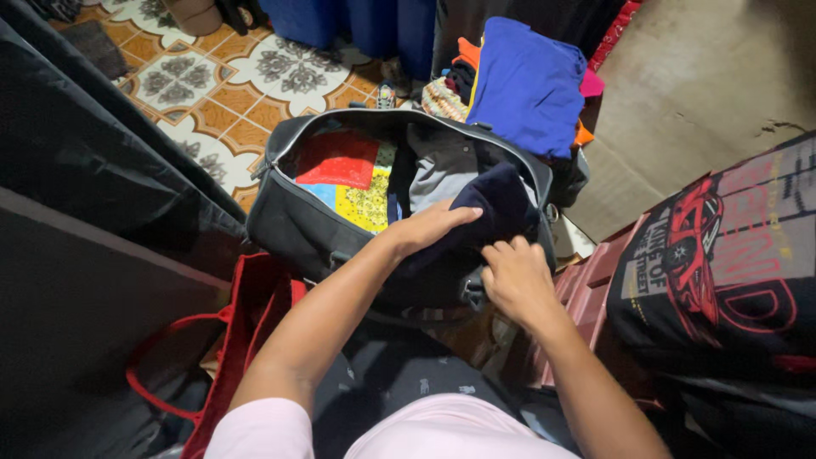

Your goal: The person packs folded clothes into a black duffel bag. They place a blue shirt, a multicolored patchwork cloth, a yellow t-shirt, a gray hoodie, a blue t-shirt, a red and black t-shirt, a green t-shirt, and another yellow t-shirt into the bag one by one, pressing each item down to fit.

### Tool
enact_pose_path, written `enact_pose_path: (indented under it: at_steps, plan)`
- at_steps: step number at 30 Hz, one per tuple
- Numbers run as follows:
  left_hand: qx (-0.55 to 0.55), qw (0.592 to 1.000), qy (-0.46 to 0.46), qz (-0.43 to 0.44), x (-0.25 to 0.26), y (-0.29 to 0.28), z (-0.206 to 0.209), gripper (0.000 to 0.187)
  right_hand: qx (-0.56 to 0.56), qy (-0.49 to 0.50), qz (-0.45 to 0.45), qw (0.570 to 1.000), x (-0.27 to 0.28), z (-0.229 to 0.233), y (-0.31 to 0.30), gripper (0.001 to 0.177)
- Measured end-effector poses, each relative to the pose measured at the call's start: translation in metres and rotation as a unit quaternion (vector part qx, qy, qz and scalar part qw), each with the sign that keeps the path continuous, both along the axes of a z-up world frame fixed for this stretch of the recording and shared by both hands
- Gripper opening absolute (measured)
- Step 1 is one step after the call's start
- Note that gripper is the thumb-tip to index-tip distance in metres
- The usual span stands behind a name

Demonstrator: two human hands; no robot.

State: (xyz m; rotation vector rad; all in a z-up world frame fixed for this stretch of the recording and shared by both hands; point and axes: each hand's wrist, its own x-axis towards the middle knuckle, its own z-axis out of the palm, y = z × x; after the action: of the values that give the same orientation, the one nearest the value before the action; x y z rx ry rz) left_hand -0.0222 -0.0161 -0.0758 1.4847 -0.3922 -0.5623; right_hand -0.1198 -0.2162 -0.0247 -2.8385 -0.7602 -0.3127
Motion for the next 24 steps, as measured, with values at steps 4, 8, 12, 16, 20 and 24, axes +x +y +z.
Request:
enact_pose_path:
  at_steps: [4, 8, 12, 16, 20, 24]
  plan:
    - [0.042, 0.999, -0.021, -0.001, -0.007, -0.006, 0.011, 0.059, -0.001, -0.031, 0.007, 0.999, -0.004, 0.021, 0.010, 0.021]
    - [0.077, 0.992, -0.054, -0.083, 0.002, -0.009, 0.028, 0.067, 0.146, -0.098, 0.132, 0.975, -0.024, 0.039, 0.003, 0.022]
    - [0.186, 0.961, 0.006, -0.205, 0.011, -0.027, 0.016, 0.085, 0.132, 0.003, 0.120, 0.984, -0.043, 0.036, -0.012, 0.023]
    - [0.140, 0.957, 0.003, -0.255, 0.035, -0.025, -0.010, 0.092, 0.173, 0.012, 0.108, 0.979, -0.039, 0.029, -0.010, 0.022]
    - [0.204, 0.844, -0.298, -0.396, 0.044, -0.040, -0.040, 0.083, 0.220, 0.020, 0.087, 0.971, -0.037, 0.022, -0.009, 0.017]
    - [0.481, 0.792, -0.314, -0.208, 0.010, -0.065, -0.059, 0.074, 0.249, 0.007, 0.094, 0.964, -0.032, 0.015, -0.004, 0.017]
